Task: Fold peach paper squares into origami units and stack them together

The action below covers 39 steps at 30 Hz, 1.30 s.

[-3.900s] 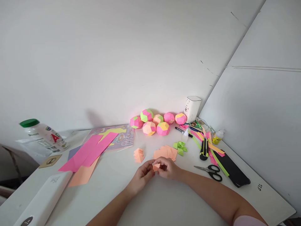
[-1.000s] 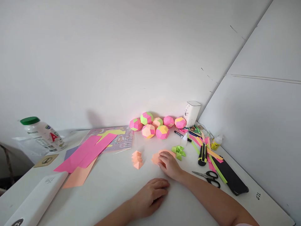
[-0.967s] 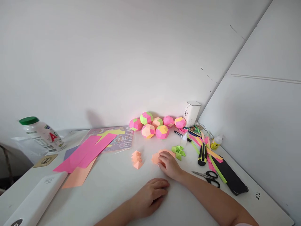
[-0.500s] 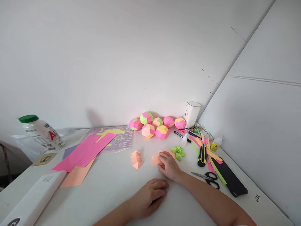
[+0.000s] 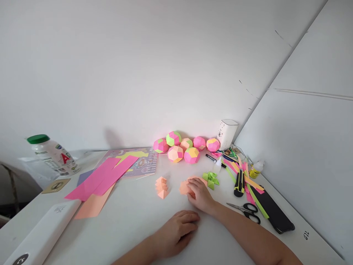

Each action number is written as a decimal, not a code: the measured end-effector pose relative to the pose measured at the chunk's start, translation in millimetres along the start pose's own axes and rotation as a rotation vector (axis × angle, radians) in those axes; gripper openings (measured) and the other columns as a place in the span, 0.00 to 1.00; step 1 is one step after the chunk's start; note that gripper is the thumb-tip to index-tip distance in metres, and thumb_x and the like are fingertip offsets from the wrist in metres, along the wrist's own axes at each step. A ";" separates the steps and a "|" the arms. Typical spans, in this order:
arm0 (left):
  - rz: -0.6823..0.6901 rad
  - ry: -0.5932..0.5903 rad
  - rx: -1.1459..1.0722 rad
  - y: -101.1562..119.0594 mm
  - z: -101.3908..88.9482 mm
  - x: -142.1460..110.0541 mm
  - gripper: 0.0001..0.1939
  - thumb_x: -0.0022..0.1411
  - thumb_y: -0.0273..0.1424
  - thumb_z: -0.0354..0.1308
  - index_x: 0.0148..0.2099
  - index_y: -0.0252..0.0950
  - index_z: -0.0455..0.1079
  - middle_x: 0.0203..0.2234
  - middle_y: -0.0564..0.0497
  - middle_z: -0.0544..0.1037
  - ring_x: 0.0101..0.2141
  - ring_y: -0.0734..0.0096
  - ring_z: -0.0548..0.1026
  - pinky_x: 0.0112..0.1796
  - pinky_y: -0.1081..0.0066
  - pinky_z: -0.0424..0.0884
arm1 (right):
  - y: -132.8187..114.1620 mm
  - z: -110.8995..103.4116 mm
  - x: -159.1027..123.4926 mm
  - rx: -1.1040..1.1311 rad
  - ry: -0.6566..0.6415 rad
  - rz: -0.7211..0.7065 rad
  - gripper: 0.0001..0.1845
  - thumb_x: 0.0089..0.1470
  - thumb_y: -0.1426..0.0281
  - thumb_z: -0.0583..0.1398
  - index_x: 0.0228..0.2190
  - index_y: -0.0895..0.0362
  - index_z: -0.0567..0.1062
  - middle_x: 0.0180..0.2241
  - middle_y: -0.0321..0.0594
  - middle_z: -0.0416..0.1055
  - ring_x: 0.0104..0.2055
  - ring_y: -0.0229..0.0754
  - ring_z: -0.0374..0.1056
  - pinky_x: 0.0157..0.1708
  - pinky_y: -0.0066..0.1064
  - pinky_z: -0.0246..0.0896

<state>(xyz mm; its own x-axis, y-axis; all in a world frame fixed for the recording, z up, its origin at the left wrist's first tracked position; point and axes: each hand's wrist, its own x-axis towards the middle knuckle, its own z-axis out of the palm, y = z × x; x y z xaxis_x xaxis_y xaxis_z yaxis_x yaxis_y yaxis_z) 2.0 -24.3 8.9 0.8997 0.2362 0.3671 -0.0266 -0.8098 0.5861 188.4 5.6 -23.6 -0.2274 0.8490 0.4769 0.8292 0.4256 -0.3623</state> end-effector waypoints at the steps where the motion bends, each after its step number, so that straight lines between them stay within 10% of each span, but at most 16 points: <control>1: -0.003 -0.004 0.002 0.1 -0.2 -0.1 0.13 0.59 0.21 0.47 0.43 0.37 0.69 0.47 0.44 0.72 0.48 0.62 0.69 0.49 0.62 0.65 | 0.0 -0.2 0.1 0.000 -0.003 0.000 0.14 0.46 0.76 0.57 0.38 0.60 0.73 0.45 0.50 0.70 0.50 0.51 0.61 0.51 0.46 0.58; 25: -0.112 -0.010 -0.199 -1.1 -0.9 -1.8 0.12 0.58 0.22 0.50 0.41 0.37 0.71 0.46 0.44 0.72 0.47 0.61 0.69 0.49 0.63 0.65 | -2.1 -1.4 0.4 0.028 0.055 -0.013 0.17 0.50 0.80 0.51 0.41 0.60 0.72 0.41 0.46 0.74 0.46 0.48 0.66 0.47 0.43 0.61; 33: -0.628 0.617 -0.670 -20.9 -2.0 -3.0 0.10 0.58 0.36 0.53 0.39 0.37 0.70 0.43 0.45 0.69 0.43 0.62 0.71 0.43 0.64 0.70 | -2.2 -6.3 1.4 0.293 0.255 0.167 0.15 0.57 0.71 0.51 0.44 0.57 0.71 0.42 0.48 0.73 0.45 0.48 0.68 0.46 0.42 0.63; 39: -0.760 0.618 -0.794 -17.3 -10.1 -0.6 0.22 0.57 0.42 0.55 0.51 0.37 0.63 0.40 0.45 0.74 0.38 0.62 0.75 0.42 0.62 0.70 | -33.9 -7.7 -3.3 0.894 0.191 0.420 0.17 0.55 0.62 0.57 0.45 0.56 0.69 0.46 0.46 0.69 0.48 0.45 0.66 0.46 0.36 0.64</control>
<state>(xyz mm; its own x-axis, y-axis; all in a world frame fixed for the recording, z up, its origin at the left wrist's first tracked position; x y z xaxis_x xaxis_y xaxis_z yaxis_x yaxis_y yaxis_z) -2.5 -5.0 5.8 0.4550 0.8845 -0.1030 -0.0394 0.1356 0.9900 165.0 -14.0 -6.7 0.1464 0.9532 0.2645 0.1175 0.2488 -0.9614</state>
